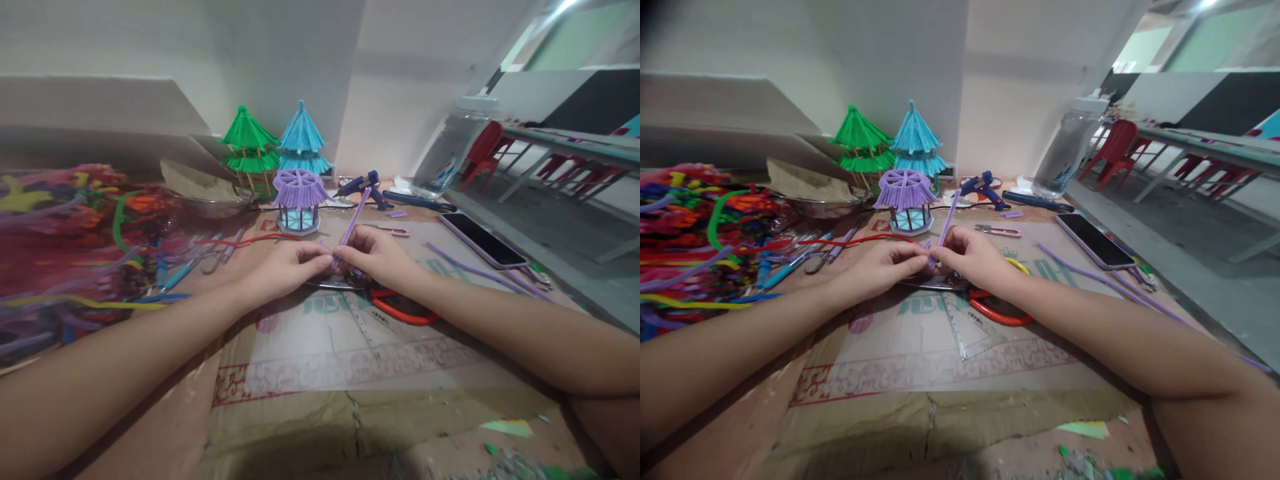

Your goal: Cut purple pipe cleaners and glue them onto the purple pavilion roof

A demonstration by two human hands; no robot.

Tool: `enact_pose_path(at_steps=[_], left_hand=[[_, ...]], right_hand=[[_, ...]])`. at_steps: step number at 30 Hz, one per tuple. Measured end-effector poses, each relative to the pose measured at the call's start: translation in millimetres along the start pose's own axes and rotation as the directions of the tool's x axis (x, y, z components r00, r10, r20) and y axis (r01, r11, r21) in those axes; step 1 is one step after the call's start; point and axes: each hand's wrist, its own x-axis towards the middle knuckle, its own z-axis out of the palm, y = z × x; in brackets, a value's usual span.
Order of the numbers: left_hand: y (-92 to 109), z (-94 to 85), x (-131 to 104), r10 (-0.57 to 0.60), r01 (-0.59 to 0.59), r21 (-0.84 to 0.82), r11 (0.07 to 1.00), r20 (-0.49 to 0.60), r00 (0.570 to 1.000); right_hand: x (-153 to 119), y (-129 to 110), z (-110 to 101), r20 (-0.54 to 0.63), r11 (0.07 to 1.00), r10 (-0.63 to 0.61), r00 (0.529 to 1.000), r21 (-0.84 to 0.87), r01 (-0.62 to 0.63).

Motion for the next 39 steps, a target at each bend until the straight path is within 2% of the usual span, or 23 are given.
enact_pose_path(at_steps=[4, 9, 15, 28, 31, 34, 37, 39], left_hand=[[-0.2, 4.8, -0.5, 0.022, -0.021, 0.036, 0.999, -0.018, 1.0], [3.3, 9.0, -4.4, 0.075, -0.056, 0.179, 0.982, -0.105, 0.992], [4.9, 8.1, -5.3, 0.144, -0.093, 0.336, 0.937, -0.129, 0.981], [2.0, 8.6, -5.5, 0.164, -0.092, 0.412, 0.906, -0.142, 0.976], [2.3, 7.0, -4.7, 0.177, -0.104, 0.415, 0.904, -0.143, 0.974], [2.4, 4.9, -4.2, 0.198, -0.142, 0.426, 0.894, -0.09, 0.976], [2.4, 4.4, -4.3, 0.208, -0.175, 0.412, 0.894, -0.037, 0.977], [2.5, 5.2, -4.6, 0.206, -0.173, 0.398, 0.901, -0.043, 0.978]], right_hand=[[1.9, -3.1, -0.1, 0.045, 0.995, 0.017, 0.999, 0.102, -0.022], [2.0, -4.3, -0.5, 0.083, 0.993, 0.035, 0.996, 0.108, -0.044], [2.2, -1.1, -0.9, 0.123, 0.992, 0.016, 0.992, 0.122, -0.031], [2.4, 4.0, -1.7, 0.159, 0.995, -0.003, 0.987, 0.097, -0.013], [1.7, 2.2, -0.7, 0.138, 0.996, -0.001, 0.99, 0.094, -0.012], [0.6, -0.4, 0.7, 0.067, 0.996, 0.022, 0.997, 0.079, -0.028], [-0.4, -1.4, 1.1, -0.027, 1.0, 0.022, 0.999, 0.011, -0.021], [-1.2, -1.9, 0.8, -0.065, 0.999, 0.002, 0.998, -0.053, -0.005]])
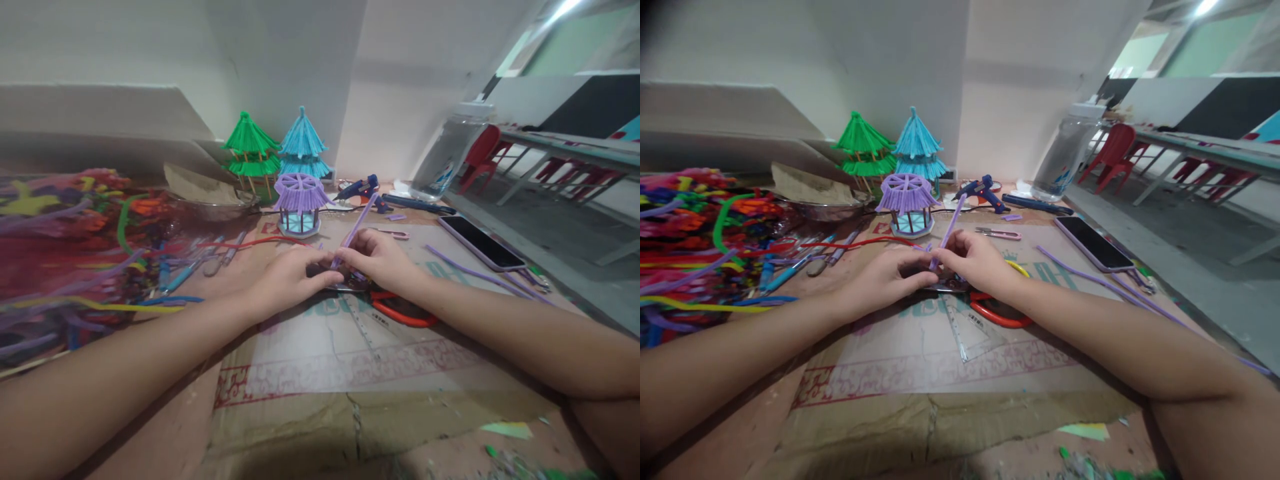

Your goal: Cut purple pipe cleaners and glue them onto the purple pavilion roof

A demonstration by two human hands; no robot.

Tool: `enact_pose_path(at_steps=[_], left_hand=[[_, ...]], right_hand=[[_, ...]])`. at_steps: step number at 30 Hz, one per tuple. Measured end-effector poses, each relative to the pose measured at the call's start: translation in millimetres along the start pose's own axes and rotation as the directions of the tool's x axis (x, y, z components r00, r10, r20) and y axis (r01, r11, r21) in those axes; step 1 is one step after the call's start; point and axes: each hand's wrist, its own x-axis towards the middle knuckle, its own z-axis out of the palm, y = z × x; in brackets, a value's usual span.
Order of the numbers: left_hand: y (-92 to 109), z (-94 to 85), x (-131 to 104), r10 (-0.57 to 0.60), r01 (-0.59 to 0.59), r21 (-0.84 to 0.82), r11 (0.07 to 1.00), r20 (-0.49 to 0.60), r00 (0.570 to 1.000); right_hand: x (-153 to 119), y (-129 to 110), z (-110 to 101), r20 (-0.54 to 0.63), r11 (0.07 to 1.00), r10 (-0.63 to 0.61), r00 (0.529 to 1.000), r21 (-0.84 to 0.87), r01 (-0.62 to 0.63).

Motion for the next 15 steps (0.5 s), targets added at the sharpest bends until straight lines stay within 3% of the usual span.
enact_pose_path(at_steps=[7, 11, 15], left_hand=[[2.5, 2.7, -0.2, -0.053, 0.053, -0.045, 0.998, -0.006, 0.999], [1.0, 1.7, 0.5, -0.078, 0.077, -0.133, 0.988, -0.002, 0.997], [-0.7, -1.3, 2.2, -0.191, 0.183, -0.219, 0.958, -0.014, 0.982]], right_hand=[[-4.2, -1.1, 1.6, 0.058, 0.988, -0.093, 0.994, -0.117, 0.099], [-1.7, 2.6, 2.1, 0.112, 0.993, -0.105, 0.988, -0.033, 0.109], [3.7, -8.9, -16.2, 0.19, 0.988, -0.122, 0.974, -0.068, 0.137]])
